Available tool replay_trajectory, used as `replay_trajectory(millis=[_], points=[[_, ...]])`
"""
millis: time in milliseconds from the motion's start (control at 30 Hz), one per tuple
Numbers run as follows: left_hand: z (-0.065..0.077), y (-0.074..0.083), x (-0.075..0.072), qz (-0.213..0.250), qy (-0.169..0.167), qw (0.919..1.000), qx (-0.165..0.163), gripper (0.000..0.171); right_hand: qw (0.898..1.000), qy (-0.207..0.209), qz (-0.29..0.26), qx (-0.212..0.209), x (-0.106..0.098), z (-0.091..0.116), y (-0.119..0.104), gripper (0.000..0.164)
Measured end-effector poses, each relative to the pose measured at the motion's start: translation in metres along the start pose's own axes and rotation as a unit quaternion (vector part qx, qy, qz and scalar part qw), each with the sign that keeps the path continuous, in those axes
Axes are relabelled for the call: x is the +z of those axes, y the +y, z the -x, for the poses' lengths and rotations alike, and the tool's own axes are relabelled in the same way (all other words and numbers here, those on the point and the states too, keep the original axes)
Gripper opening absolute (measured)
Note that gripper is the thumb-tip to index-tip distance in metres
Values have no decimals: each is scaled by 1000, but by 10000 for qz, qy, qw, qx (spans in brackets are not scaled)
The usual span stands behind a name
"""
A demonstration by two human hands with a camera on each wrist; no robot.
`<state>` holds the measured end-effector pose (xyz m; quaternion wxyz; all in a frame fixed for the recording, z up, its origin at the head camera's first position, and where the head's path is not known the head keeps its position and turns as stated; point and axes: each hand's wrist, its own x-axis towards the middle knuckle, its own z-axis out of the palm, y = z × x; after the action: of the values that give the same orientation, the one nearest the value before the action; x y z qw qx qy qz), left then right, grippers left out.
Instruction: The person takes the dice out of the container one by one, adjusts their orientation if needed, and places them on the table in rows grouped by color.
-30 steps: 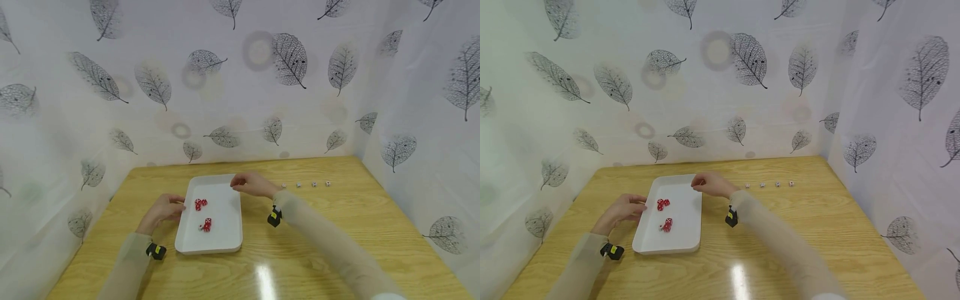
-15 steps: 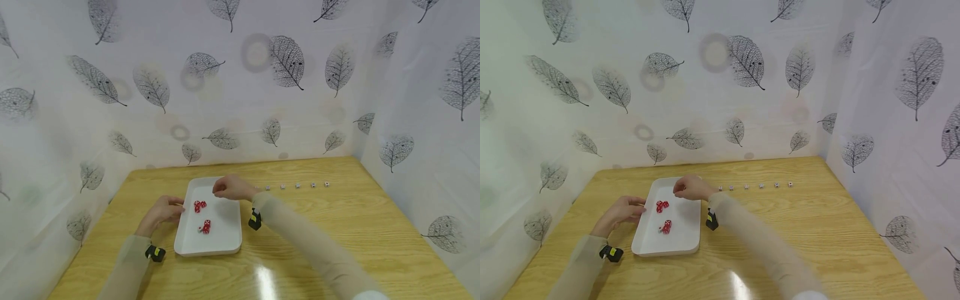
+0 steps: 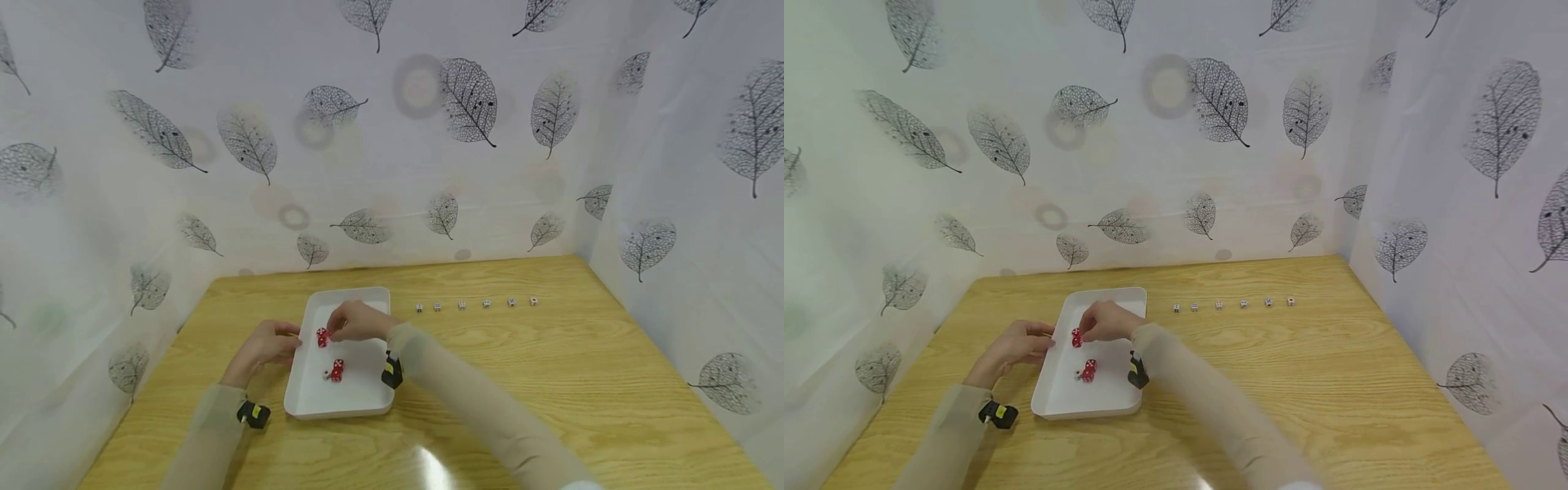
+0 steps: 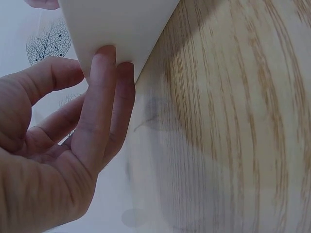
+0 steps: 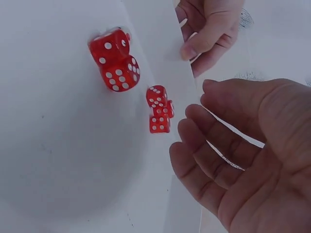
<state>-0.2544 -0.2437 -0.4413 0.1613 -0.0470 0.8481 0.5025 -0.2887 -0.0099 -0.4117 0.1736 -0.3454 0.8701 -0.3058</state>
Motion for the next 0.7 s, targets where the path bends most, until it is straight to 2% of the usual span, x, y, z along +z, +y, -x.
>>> replay_trajectory(millis=[133,367,600,700], points=[[0,0,-1,-13,-19,10000,5,41,9994,-254,148,157,7,-2,-4,11],[1,1,-1,24,-22,10000,69,41,9973,-505,459,274,18,-4,-11,18],[1,2,-2,-10,-48,9999,96,41,9940,-838,392,589,29,-5,-15,19],[1,2,-2,-41,-41,10000,56,41,9921,-1015,460,572,33,-5,-18,18]])
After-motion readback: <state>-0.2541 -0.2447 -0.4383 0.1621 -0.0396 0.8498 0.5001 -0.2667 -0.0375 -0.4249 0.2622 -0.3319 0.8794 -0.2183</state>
